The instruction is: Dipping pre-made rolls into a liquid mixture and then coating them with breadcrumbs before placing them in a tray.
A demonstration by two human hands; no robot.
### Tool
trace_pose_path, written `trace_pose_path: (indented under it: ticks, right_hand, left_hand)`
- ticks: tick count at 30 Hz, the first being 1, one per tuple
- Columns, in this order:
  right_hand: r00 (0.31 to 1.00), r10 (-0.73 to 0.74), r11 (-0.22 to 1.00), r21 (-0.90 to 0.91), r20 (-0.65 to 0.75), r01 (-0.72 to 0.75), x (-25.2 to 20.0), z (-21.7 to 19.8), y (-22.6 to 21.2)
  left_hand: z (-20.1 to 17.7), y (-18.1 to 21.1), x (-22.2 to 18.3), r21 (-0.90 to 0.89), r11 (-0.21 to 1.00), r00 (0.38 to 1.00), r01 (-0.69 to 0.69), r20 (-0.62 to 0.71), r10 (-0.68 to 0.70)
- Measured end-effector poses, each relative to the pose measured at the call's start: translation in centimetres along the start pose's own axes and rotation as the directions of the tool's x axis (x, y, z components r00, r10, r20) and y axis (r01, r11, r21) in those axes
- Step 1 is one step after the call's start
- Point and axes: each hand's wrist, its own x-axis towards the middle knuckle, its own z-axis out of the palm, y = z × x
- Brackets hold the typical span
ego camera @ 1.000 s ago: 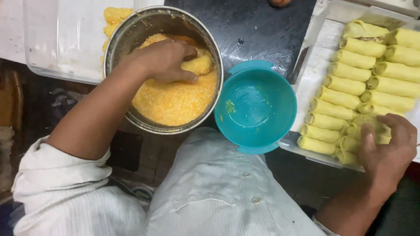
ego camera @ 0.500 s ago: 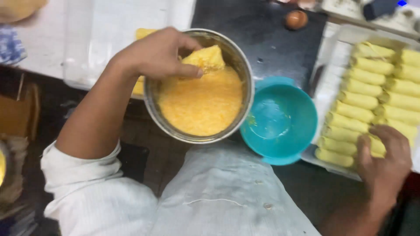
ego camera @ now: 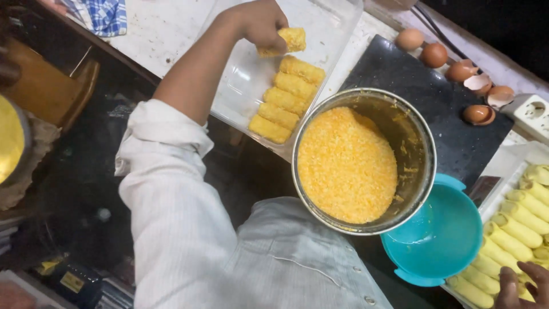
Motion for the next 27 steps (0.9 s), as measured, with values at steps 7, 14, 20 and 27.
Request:
trace_pose_path:
  ticks: [7, 14, 20, 27]
  right_hand:
    - [0.993, -0.104, 0.969, -0.218, 0.054, 0.114, 0.4, -1.4, -6.5]
    - [0.997, 0.025, 0.945, -0.328, 0.069, 0.000, -1.5, -1.5, -4.5]
    - [0.982, 0.158, 0.939, -0.325, 0.107, -0.116, -0.7, -1.7, -8.1]
    - [0.992, 0.121, 0.923, -0.373, 0.044, -0.096, -1.1, -4.5, -8.2]
  left_hand:
    - [1.1, 3.4, 6.5, 0.155, 0.980, 0.985, -0.122, 0.143, 0.100]
    - [0.9, 6.9, 4.4, 0.242, 0.955, 0.925, -0.174, 0.372, 0.074]
    - [6.8, 1.7, 8.5, 0.124, 0.853, 0.845, -0.507, 0.268, 0.463]
    - [7.4, 3.7, 5.5, 0.139, 0.629, 0.643, -0.765, 0.104, 0.759]
